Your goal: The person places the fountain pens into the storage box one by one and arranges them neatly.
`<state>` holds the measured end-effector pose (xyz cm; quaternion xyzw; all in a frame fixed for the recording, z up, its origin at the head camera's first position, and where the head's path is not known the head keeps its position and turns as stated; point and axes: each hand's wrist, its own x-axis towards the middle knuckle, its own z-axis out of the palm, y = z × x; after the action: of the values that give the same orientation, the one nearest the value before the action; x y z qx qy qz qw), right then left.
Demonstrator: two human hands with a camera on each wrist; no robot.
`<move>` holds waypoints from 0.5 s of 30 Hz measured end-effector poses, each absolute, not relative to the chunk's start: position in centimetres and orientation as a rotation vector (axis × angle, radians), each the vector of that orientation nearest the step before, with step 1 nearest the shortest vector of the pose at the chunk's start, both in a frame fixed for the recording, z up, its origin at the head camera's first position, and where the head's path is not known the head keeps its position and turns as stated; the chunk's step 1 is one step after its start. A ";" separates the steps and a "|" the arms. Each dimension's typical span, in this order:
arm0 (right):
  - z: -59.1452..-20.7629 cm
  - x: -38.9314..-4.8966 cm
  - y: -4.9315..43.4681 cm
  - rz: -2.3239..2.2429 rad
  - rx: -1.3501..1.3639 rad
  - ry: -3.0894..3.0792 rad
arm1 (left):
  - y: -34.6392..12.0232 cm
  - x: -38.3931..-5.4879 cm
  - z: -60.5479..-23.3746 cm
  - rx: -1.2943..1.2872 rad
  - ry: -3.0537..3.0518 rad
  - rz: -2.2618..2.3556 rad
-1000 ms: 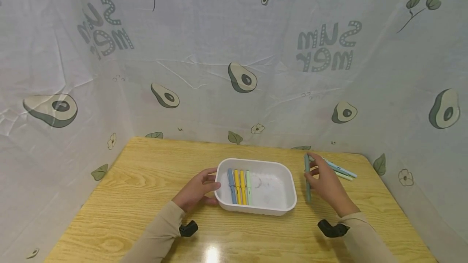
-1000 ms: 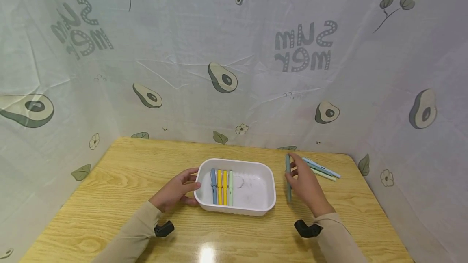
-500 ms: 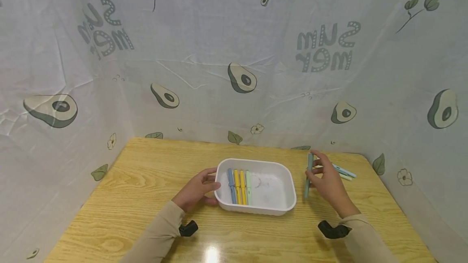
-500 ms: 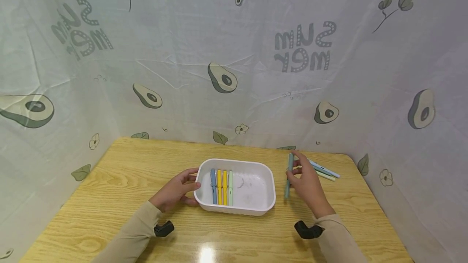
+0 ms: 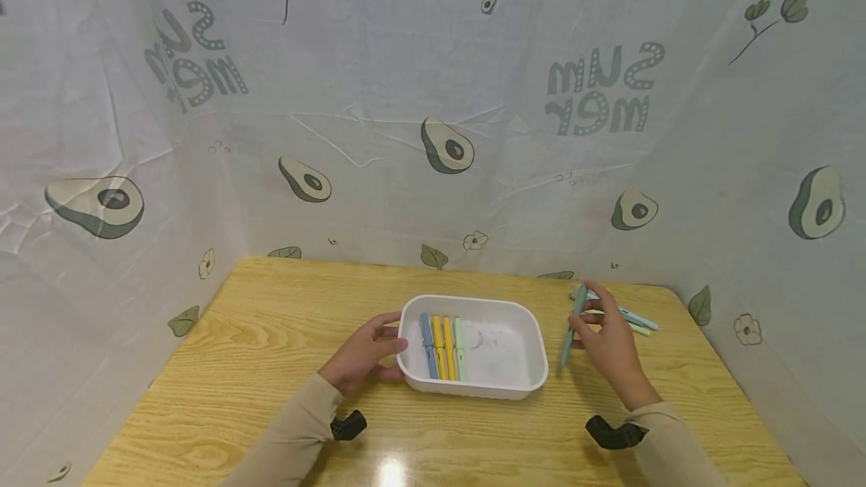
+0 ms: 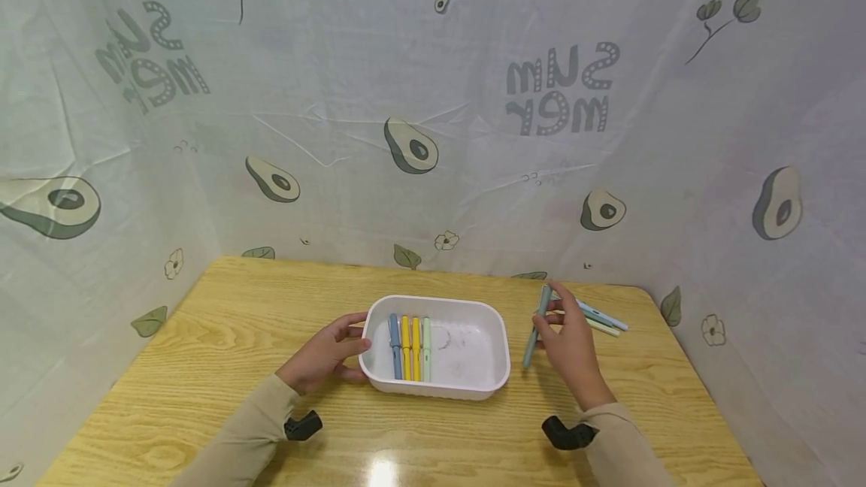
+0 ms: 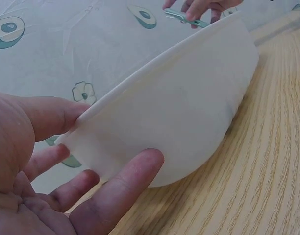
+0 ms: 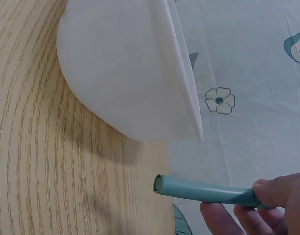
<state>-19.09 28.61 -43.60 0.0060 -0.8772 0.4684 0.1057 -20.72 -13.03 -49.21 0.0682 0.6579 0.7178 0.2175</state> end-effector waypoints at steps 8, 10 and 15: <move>-43.7 -18.7 28.6 1.375 -0.023 -2.552 | -12.9 -20.8 -49.3 0.183 1.849 1.976; -43.7 -18.7 28.6 1.379 -0.031 -2.550 | -12.9 -20.8 -49.3 0.182 1.848 1.975; -43.9 -18.7 28.6 1.371 -0.035 -2.548 | -12.9 -20.8 -49.3 0.182 1.842 1.975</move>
<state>-18.65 28.64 -43.88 -0.0118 -0.8737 0.4703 0.1237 -20.83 -12.94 -49.26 0.0656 0.6645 0.7125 0.2158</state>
